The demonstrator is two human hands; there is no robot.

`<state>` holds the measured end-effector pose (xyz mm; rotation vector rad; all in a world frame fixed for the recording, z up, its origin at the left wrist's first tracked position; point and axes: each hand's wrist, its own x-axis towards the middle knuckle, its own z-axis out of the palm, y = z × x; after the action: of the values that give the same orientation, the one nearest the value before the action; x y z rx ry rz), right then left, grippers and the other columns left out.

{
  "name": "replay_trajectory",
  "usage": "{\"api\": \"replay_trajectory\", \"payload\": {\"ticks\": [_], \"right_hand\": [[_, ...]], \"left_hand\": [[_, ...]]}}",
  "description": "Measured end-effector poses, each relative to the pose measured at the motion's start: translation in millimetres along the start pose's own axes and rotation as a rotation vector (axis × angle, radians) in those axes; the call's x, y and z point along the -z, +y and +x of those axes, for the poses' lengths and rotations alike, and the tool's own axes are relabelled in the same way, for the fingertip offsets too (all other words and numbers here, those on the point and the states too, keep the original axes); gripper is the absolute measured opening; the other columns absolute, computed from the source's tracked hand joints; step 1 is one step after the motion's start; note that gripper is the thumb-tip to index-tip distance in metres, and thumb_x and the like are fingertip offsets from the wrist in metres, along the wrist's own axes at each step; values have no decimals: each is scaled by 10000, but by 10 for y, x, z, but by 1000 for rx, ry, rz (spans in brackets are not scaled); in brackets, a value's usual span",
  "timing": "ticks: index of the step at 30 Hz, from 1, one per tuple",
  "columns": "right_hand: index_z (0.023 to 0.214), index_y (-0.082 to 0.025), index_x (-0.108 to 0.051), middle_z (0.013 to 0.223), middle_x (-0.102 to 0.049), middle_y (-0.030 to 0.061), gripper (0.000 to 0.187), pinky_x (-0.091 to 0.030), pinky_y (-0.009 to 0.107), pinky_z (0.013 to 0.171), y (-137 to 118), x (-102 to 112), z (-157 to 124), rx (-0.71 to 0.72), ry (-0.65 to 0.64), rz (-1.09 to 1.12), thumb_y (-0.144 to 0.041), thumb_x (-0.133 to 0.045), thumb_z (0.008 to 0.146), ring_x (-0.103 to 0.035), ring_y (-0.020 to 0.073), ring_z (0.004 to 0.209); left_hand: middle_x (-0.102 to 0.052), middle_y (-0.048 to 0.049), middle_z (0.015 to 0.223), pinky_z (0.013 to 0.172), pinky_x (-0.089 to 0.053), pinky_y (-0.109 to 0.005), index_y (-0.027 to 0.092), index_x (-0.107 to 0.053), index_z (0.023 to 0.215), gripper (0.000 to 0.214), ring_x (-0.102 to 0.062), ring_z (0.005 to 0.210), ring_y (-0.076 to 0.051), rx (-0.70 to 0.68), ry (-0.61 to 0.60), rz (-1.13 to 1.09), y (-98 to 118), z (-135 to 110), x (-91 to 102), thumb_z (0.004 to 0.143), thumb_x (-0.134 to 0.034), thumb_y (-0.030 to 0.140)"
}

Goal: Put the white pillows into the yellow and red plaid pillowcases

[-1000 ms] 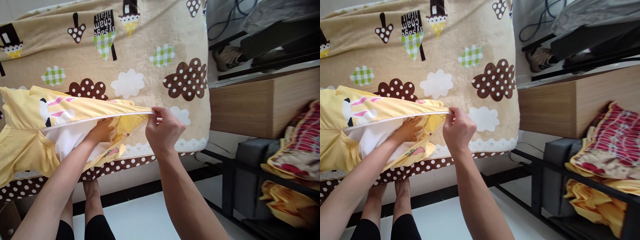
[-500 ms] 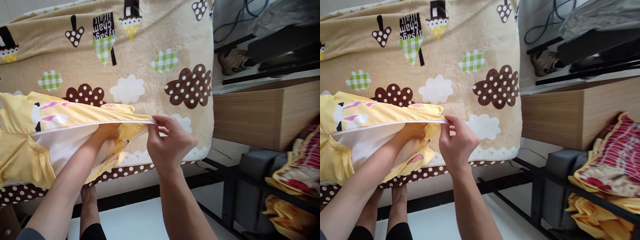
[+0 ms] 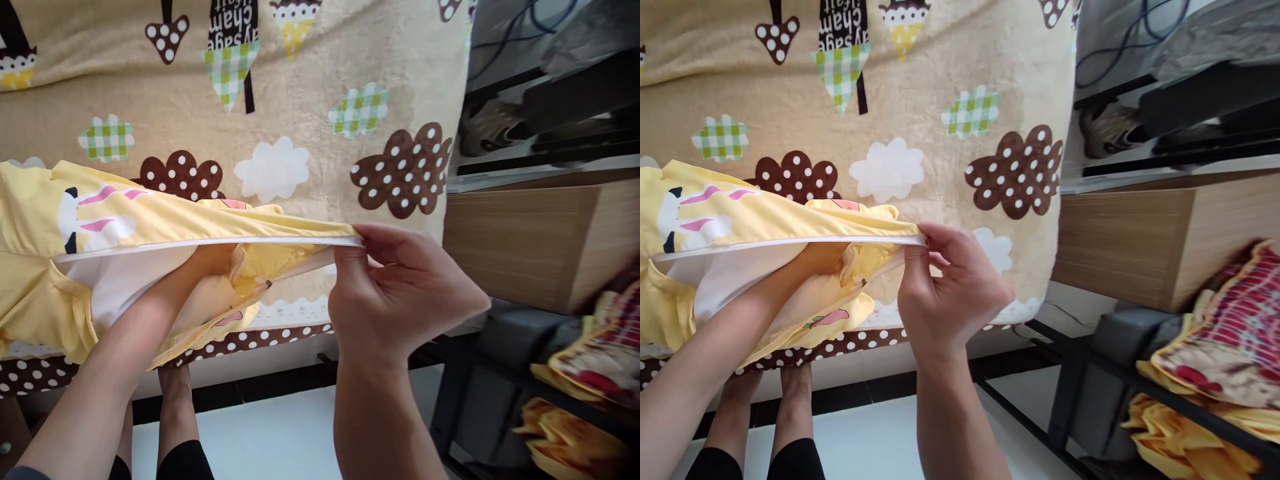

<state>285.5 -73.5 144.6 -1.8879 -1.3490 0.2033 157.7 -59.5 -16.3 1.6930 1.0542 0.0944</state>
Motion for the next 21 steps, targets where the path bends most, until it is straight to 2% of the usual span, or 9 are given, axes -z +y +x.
{"api": "replay_trajectory", "payload": {"ticks": [3,5,9,16,18,21], "right_hand": [[785,-207,-735,655,-666,-25,68,-546,256,541,-17,7,-6,-39,-6,20,-199,-685,740,-614,128,588],[769,-204,-733,653,-663,-15,58,-537,270,545,17,9,-6,-56,-1,38,-209,-696,725,-613,137,592],[743,-193,-725,640,-664,2,62,-525,291,549,125,-34,19,-87,23,70,-202,-694,690,-615,152,585],[744,-184,-712,655,-661,3,46,-534,284,559,143,-81,48,-138,12,123,-211,-702,708,-625,150,604],[752,-181,-715,665,-668,5,45,-529,278,563,156,-76,51,-146,3,131,-201,-704,713,-628,149,614],[753,-177,-718,663,-670,9,55,-520,276,560,246,-81,52,-153,1,134,-200,-718,703,-626,148,609]], "left_hand": [[-657,-132,1217,911,-501,-475,232,-402,1388,550,-649,1031,-247,29,62,-79,48,139,-96,859,-510,339],[-674,-137,1188,907,-499,-491,219,-383,1409,531,-653,1027,-245,43,101,-106,80,235,-139,889,-440,314],[-620,-158,1302,1003,-439,-536,188,-407,1410,542,-571,1204,-282,-58,80,30,120,288,-162,877,-422,283],[-467,-96,1486,1180,-269,-512,229,-389,1454,610,-305,1446,-311,-227,8,180,187,208,-144,852,-460,294],[-478,-104,1473,1188,-252,-522,217,-392,1459,612,-279,1457,-325,-207,2,175,203,273,-178,855,-450,299],[-494,-108,1456,1186,-251,-524,200,-424,1437,580,-304,1442,-327,-106,-11,108,183,399,-250,863,-414,283]]}}
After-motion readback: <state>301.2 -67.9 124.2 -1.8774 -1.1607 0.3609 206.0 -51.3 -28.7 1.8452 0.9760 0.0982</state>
